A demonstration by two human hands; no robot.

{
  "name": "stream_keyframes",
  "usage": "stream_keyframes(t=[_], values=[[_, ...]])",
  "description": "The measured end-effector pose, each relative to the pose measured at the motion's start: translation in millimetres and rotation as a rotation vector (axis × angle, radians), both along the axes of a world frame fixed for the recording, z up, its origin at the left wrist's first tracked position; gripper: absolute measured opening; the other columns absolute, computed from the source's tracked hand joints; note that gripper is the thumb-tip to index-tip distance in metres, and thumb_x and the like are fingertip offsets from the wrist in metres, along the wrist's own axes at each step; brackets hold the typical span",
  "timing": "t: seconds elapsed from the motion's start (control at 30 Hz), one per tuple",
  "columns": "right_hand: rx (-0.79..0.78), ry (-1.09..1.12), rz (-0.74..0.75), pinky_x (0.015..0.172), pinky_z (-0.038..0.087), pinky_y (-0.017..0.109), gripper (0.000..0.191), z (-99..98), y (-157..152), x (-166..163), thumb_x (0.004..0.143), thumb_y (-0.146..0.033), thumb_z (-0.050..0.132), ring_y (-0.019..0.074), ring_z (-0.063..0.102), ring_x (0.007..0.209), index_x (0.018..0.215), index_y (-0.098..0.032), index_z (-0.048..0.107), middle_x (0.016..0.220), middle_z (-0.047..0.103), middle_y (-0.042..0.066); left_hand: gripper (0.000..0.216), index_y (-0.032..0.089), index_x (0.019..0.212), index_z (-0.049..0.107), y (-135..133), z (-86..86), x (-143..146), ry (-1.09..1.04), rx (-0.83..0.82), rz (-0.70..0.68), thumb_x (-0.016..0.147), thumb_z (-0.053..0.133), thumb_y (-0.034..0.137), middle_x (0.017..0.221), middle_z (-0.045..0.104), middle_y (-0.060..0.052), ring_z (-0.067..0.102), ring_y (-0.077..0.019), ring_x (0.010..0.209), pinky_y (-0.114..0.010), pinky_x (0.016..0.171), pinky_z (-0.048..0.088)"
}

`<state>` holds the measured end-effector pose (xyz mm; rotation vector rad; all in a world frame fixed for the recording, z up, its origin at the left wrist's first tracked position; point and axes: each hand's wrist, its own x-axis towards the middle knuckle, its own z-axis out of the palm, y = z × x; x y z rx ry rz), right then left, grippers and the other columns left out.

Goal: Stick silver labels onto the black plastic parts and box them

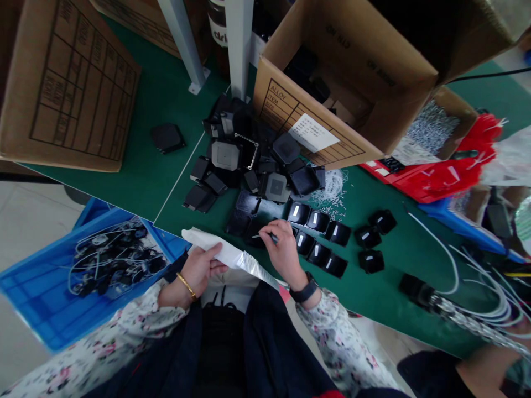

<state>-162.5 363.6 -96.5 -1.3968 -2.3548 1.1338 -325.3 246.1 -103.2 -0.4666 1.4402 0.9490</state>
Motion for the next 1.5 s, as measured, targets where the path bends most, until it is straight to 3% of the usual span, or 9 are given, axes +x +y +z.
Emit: stream_keyframes(t=[0.23, 0.43, 0.57, 0.7, 0.8, 1.0, 1.13, 1.33, 1.5], values=[[0.162, -0.412, 0.407, 0.075, 0.034, 0.035, 0.011, -19.1, 5.0, -5.7, 0.08, -0.01, 0.059, 0.0228, 0.043, 0.088, 0.075, -0.02, 0.062, 0.084, 0.053, 0.005, 0.01, 0.008, 0.093, 0.056, -6.9, 2.0, -11.9, 0.038, 0.01, -0.004, 0.083, 0.053, 0.01, 0.074, 0.068, -0.012, 0.066, -0.0196, 0.056, -0.023, 0.043, 0.054], [0.396, -0.527, 0.504, 0.075, 0.034, 0.039, 0.017, -43.0, -6.5, -7.9, 0.088, -0.011, 0.046, 0.0255, 0.041, 0.086, 0.091, -0.018, 0.062, 0.089, 0.052, 0.009, 0.009, 0.009, 0.091, 0.056, -5.6, 7.6, -15.6, 0.031, 0.039, 0.015, 0.083, 0.053, 0.009, 0.072, 0.068, -0.01, 0.066, -0.0184, 0.056, -0.022, 0.044, 0.054], [0.378, -0.44, 0.395, 0.077, 0.036, 0.04, 0.025, -33.6, -13.5, -6.8, 0.09, -0.016, 0.046, 0.0246, 0.044, 0.085, 0.112, -0.018, 0.057, 0.091, 0.054, 0.009, 0.011, 0.01, 0.094, 0.055, -4.6, 9.5, -16.3, 0.027, 0.056, 0.029, 0.083, 0.053, 0.01, 0.073, 0.068, -0.009, 0.065, -0.0178, 0.056, -0.022, 0.044, 0.053], [0.112, -0.121, 0.127, 0.08, 0.041, 0.036, 0.02, -5.0, -27.8, -20.2, 0.086, -0.029, 0.058, 0.0227, 0.047, 0.091, 0.103, -0.02, 0.063, 0.097, 0.054, 0.008, 0.01, 0.01, 0.094, 0.055, -5.8, 7.2, -17.3, 0.026, 0.069, 0.037, 0.083, 0.054, 0.011, 0.075, 0.068, -0.01, 0.065, -0.0175, 0.056, -0.022, 0.043, 0.053], [-0.027, 0.018, 0.144, 0.081, 0.041, 0.034, 0.009, 11.3, -42.5, -32.4, 0.082, -0.026, 0.063, 0.0204, 0.048, 0.091, 0.089, -0.021, 0.067, 0.094, 0.057, 0.004, 0.006, 0.009, 0.089, 0.055, -6.2, 6.5, -18.6, 0.023, 0.061, 0.05, 0.083, 0.054, 0.01, 0.072, 0.067, -0.009, 0.064, -0.0171, 0.054, -0.022, 0.042, 0.054], [0.046, 0.057, 0.169, 0.077, 0.04, 0.035, 0.011, 15.7, -52.4, -39.7, 0.086, -0.02, 0.058, 0.0199, 0.048, 0.085, 0.079, -0.021, 0.067, 0.085, 0.057, 0.003, 0.003, 0.008, 0.084, 0.055, -6.8, 7.4, -26.1, 0.019, 0.016, 0.098, 0.083, 0.053, 0.009, 0.067, 0.066, -0.009, 0.063, -0.0171, 0.051, -0.022, 0.041, 0.053], [0.057, -0.02, 0.089, 0.074, 0.04, 0.032, 0.009, 6.4, -27.0, -46.6, 0.084, -0.016, 0.06, 0.0186, 0.047, 0.082, 0.077, -0.02, 0.064, 0.079, 0.055, 0.002, 0.007, 0.006, 0.079, 0.056, -11.0, 5.2, -36.9, 0.025, -0.007, 0.138, 0.084, 0.051, 0.007, 0.066, 0.066, -0.011, 0.063, -0.0163, 0.048, -0.021, 0.041, 0.053], [0.311, -0.437, 0.497, 0.073, 0.035, 0.038, 0.015, -28.8, -5.8, -68.3, 0.084, -0.012, 0.054, 0.0246, 0.043, 0.088, 0.073, -0.018, 0.061, 0.084, 0.055, 0.007, 0.003, 0.008, 0.081, 0.056, -19.1, 2.9, -51.0, 0.053, -0.006, 0.188, 0.082, 0.054, 0.007, 0.062, 0.064, -0.008, 0.062, -0.0164, 0.047, -0.021, 0.041, 0.053], [0.385, -0.507, 0.565, 0.078, 0.035, 0.043, 0.016, -45.2, -11.6, -75.4, 0.087, -0.01, 0.047, 0.0269, 0.044, 0.089, 0.084, -0.015, 0.062, 0.088, 0.056, 0.01, 0.001, 0.009, 0.083, 0.055, -23.3, 4.4, -52.9, 0.046, 0.011, 0.203, 0.083, 0.054, 0.009, 0.061, 0.064, -0.007, 0.062, -0.0165, 0.047, -0.022, 0.041, 0.053]])
